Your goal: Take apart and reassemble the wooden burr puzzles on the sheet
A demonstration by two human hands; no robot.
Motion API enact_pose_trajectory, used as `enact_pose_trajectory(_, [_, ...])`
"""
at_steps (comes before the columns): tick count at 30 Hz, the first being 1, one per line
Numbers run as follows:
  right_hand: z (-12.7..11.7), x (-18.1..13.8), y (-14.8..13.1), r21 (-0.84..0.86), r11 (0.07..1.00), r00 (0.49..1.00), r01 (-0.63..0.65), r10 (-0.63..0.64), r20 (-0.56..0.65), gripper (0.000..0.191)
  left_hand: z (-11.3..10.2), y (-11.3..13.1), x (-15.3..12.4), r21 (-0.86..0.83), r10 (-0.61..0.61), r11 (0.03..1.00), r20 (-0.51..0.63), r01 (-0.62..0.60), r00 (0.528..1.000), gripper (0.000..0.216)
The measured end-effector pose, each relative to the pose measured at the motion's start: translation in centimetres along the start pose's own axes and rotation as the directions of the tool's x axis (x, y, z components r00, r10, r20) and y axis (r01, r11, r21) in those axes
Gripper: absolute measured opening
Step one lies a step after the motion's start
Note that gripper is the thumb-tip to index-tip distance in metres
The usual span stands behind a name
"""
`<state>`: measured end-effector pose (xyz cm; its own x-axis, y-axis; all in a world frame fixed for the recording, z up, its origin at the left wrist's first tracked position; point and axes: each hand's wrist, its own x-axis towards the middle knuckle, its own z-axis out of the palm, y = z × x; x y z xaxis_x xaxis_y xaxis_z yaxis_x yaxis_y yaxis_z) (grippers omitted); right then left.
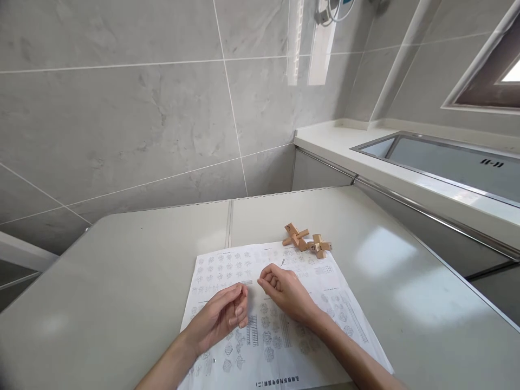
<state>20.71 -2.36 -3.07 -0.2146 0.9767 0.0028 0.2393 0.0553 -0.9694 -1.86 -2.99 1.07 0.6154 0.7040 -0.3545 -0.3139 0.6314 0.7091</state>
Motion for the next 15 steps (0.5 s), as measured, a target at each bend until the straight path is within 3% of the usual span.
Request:
enact_pose_trajectory(9, [-0.9,0.2,-0.1,0.373,0.926,0.996,-0.067,0.082,-0.025,0.045,-0.2,-0.2,-0.1,-0.004,-0.014,1.000,0.008,0.014,1.000,0.034])
enact_pose_trajectory(15, [-3.0,0.7,0.7,0.742,0.666,0.988,-0.076,0.151,-0.035,0.047,-0.7,-0.3,-0.1,-0.003,-0.024,1.000,0.017,0.024,1.000,0.034])
